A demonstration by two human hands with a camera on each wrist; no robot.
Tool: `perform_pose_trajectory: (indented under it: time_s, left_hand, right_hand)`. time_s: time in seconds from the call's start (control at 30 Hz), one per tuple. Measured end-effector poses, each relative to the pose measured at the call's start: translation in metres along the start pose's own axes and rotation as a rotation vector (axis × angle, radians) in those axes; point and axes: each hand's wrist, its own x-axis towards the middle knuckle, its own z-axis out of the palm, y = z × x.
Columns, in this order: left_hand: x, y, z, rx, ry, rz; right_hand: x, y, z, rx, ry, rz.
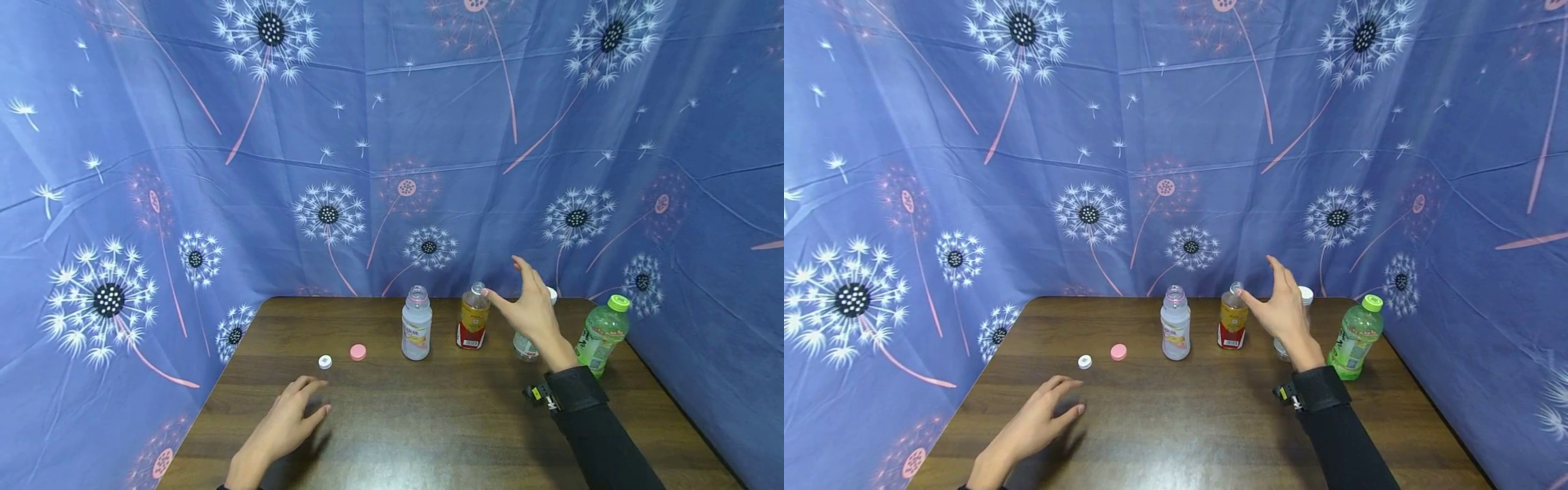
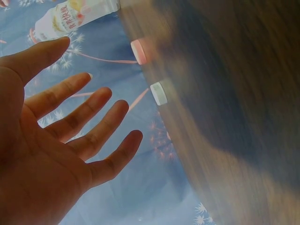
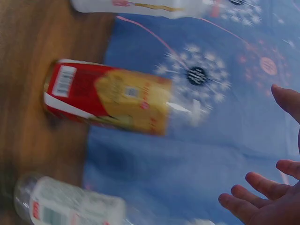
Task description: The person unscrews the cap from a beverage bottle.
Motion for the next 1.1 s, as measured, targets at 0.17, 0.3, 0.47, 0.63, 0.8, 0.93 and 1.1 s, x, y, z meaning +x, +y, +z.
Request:
perform_pose_trajectory:
  time_s: [0.17, 0.3, 0.47, 0.63, 0.8, 0.93, 1.1]
  left_hand:
    - [-0.001, 0.001, 0.000, -0.007, -0.011, -0.005]
    - [-0.002, 0.002, 0.001, -0.009, -0.015, -0.001]
    - [-0.003, 0.003, 0.000, -0.020, -0.009, 0.000]
    - [-0.004, 0.004, 0.000, -0.042, -0.022, 0.010]
    - [-0.004, 0.004, 0.002, -0.059, -0.024, 0.028]
    - [-0.005, 0.005, 0.003, -0.064, -0.031, 0.048]
    - [-0.005, 0.006, 0.003, -0.057, -0.019, 0.061]
  right_hand:
    - [0.004, 0.006, 0.029, -0.006, -0.097, 0.055]
    - [0.005, 0.014, 0.045, -0.017, -0.146, 0.112]
    - [0.006, 0.024, 0.060, -0.021, -0.199, 0.160]
    - [0.005, 0.034, 0.073, -0.025, -0.260, 0.201]
    - [0.003, 0.041, 0.085, 0.010, -0.280, 0.235]
    - [-0.001, 0.044, 0.093, 0.033, -0.289, 0.250]
    - [-0.004, 0.045, 0.097, 0.052, -0.272, 0.254]
